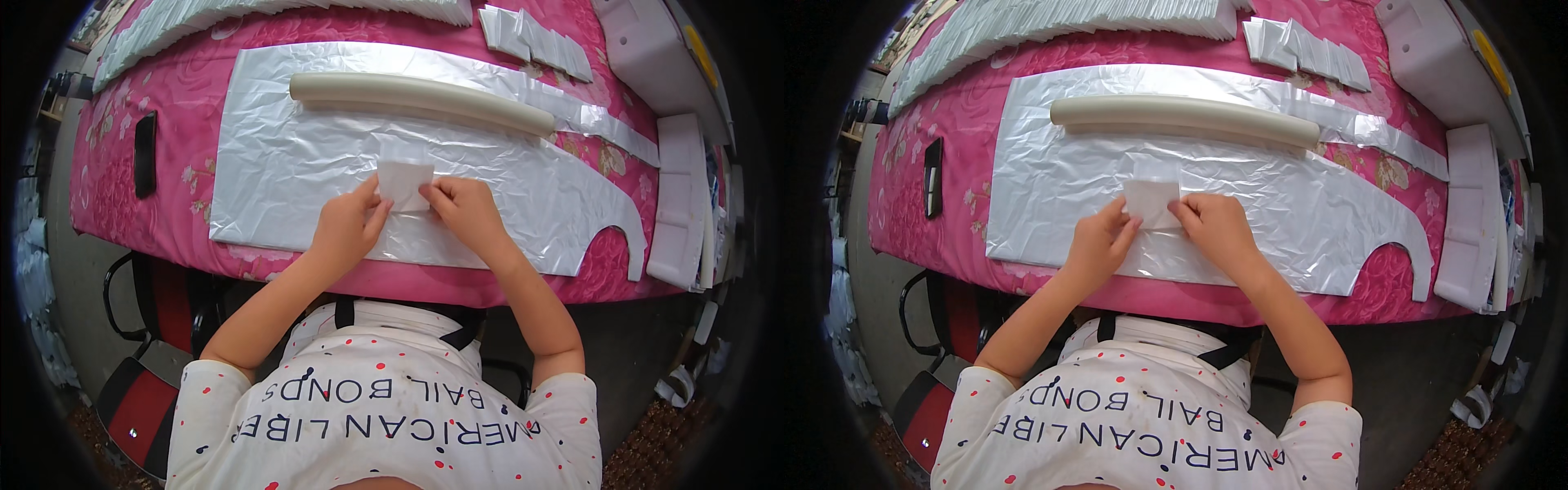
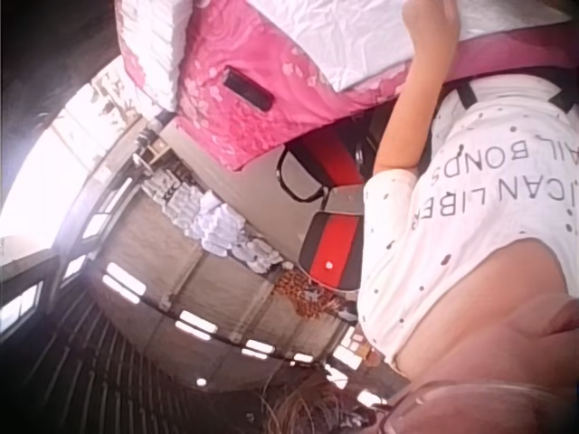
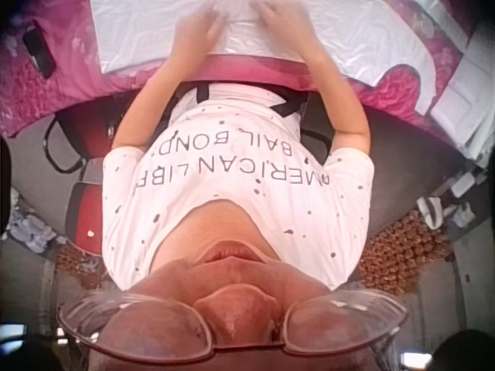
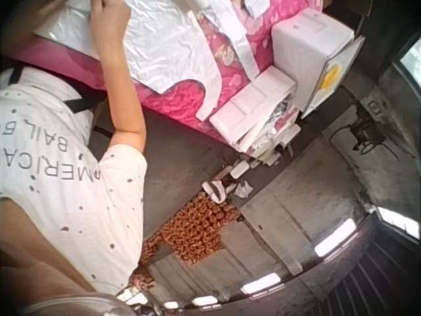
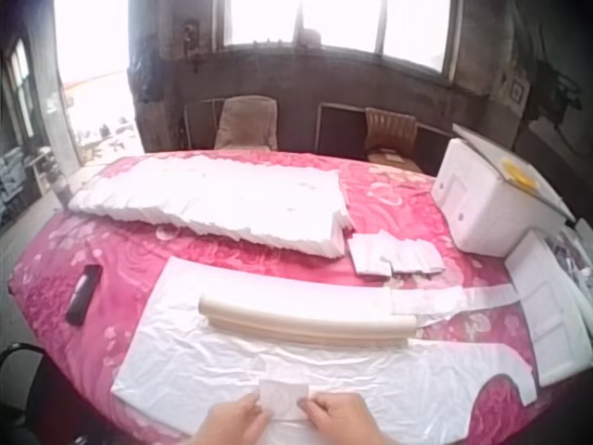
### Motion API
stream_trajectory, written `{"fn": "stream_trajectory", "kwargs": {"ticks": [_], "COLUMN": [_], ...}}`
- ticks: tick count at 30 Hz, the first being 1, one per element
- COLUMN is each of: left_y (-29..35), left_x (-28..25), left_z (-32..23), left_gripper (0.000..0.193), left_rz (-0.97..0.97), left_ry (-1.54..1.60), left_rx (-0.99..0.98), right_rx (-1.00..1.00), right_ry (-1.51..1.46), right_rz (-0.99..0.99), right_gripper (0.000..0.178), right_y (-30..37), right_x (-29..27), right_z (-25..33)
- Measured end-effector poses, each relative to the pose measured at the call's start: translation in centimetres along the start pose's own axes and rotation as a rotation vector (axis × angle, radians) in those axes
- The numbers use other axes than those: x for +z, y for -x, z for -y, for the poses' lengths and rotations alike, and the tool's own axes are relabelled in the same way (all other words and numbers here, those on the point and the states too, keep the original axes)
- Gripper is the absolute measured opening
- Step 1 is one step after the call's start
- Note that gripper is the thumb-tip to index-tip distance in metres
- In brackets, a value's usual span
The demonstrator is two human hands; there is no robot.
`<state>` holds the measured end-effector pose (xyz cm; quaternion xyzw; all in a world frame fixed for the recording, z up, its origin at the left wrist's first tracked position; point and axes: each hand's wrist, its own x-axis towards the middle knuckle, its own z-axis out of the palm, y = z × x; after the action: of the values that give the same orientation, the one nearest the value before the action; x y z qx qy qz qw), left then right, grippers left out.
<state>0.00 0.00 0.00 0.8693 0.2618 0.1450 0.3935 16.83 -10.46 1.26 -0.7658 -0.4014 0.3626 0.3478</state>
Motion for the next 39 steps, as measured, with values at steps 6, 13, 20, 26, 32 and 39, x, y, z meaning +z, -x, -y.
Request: {"fn": "stream_trajectory", "kwargs": {"ticks": [6,13,20,26,32,39], "left_y": [-2.2,-2.5,-2.4,-2.7,-2.5,4.3], "left_x": [-0.4,-0.8,3.4,3.9,3.7,-2.1], "left_z": [-0.8,-0.1,-0.6,-0.4,-0.4,0.0], "left_gripper": [0.065,0.071,0.085,0.099,0.102,0.093], "left_rz": [-0.031,-0.15,-0.021,0.033,0.022,0.475], "left_ry": [0.112,-0.139,-0.418,-0.442,-0.469,-0.424], "left_rx": [-0.246,-0.007,0.275,0.243,0.284,0.417], "right_rx": [0.314,0.346,0.257,0.286,0.05,0.081], "right_ry": [-0.043,-0.045,0.025,0.093,0.637,0.292], "right_rz": [0.165,0.169,0.165,0.103,-0.003,0.276], "right_gripper": [0.031,0.031,0.031,0.025,0.016,0.018], "right_y": [-2.3,-2.4,-2.8,-1.9,0.2,5.1], "right_x": [-1.3,-1.3,-0.8,-0.8,-1.4,-2.0], "right_z": [2.5,2.4,1.1,2.1,1.9,0.8]}}
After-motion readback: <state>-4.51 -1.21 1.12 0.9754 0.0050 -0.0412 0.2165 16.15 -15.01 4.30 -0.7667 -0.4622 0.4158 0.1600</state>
